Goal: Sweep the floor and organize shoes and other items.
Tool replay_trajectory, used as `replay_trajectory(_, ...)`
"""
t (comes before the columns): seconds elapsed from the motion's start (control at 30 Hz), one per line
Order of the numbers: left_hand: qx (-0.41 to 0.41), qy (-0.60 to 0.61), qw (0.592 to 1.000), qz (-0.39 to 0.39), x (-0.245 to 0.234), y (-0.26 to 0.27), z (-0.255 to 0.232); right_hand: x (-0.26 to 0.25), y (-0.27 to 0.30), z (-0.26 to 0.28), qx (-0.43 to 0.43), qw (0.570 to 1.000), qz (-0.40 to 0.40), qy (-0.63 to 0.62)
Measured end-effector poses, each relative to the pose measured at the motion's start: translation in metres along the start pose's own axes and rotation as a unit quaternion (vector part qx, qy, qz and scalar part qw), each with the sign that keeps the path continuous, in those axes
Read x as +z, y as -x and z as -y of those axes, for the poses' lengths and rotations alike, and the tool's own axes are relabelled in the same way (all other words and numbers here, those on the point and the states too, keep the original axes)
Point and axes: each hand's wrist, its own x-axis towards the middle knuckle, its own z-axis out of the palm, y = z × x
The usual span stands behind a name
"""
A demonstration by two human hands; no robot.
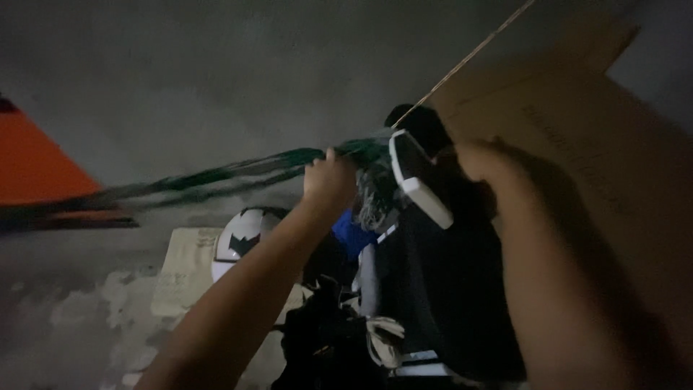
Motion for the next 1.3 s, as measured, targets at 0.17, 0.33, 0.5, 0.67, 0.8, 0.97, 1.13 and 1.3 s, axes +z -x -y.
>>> replay_trajectory(0.17,-0.017,0.113,0.991,-0.062,0.059,0.007,0.039,-0.022,0.05,0.022,-0.022,1.0,0.006,0.005)
replay_trajectory(0.33,-0.037,0.105,0.991,0.072,0.092,0.036,0.094,-0.028,0.113,0.034,-0.111,0.99,-0.061,-0.065)
replay_trajectory(0.5,0.062,-0.15,0.987,-0.017,0.218,0.038,0.169,-0.021,0.238,0.03,-0.104,0.989,-0.101,0.022)
replay_trajectory(0.67,-0.047,0.137,0.989,-0.027,0.183,0.099,0.169,0.051,0.321,0.047,-0.195,0.979,0.061,0.012)
replay_trajectory(0.8,0.106,-0.075,0.992,0.003,0.237,0.108,0.191,0.183,0.282,0.072,-0.331,0.927,0.175,-0.028)
replay_trajectory(0.97,-0.162,0.225,0.959,0.05,0.253,0.161,0.215,0.289,0.209,0.102,-0.331,0.908,0.253,-0.038)
replay_trajectory(1.13,-0.167,0.223,0.96,0.007,0.363,0.203,0.272,0.342,0.185,0.102,-0.319,0.888,0.32,-0.086)
replay_trajectory(1.3,-0.354,0.263,0.89,0.118,0.323,0.266,0.267,0.369,0.205,0.093,-0.282,0.915,0.288,-0.012)
